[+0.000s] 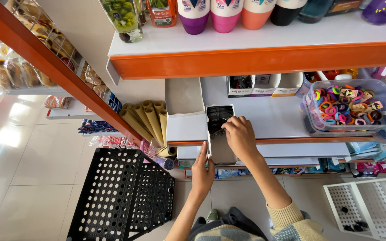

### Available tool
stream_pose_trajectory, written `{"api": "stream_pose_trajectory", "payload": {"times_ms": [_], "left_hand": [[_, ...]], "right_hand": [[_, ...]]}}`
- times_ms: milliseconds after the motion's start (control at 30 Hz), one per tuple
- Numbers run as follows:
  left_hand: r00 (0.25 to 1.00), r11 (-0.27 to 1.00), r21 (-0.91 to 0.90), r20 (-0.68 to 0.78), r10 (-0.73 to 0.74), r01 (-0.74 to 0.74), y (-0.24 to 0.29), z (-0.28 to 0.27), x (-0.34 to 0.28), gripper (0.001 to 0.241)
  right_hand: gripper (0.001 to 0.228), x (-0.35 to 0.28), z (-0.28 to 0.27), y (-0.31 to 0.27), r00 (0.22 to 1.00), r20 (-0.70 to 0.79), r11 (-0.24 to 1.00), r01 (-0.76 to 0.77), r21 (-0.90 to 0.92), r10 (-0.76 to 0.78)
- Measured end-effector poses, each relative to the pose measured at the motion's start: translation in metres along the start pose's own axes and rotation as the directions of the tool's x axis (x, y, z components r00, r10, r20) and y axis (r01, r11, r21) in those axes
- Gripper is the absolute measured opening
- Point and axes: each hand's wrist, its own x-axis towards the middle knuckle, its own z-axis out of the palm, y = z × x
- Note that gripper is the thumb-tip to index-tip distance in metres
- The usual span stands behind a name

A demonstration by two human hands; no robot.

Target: The person repeatedly picks up small black blister packs from a shelf and places them into a white plastic basket on the floor. The action is performed multiple times in a repetitive loop.

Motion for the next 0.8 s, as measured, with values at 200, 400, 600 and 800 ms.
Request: {"api": "stream_pose_trajectory", "payload": {"times_ms": [200,400,600,800], "left_hand": [[1.000,1.000,0.017,0.024,-0.017,0.016,0.010,-0.002,0.003,0.062],[0.990,0.988,0.091,-0.042,0.131,-0.127,0.024,-0.008,0.005,0.063],[0.901,0.895,0.180,-0.076,0.427,-0.409,0.060,-0.006,0.005,0.055],[0.741,0.750,-0.087,0.118,0.662,-0.656,0.127,0.041,0.003,0.037]], "right_hand": [[0.015,-0.002,-0.043,-0.010,0.987,-0.158,0.995,-0.005,0.097,0.021],[0.019,-0.017,-0.112,-0.020,0.930,-0.361,0.979,0.002,0.206,0.074],[0.009,-0.068,-0.166,-0.015,0.883,-0.425,0.898,0.006,0.439,0.202],[0.009,-0.152,-0.172,0.022,0.783,-0.331,0.756,-0.252,0.604,0.526]]}}
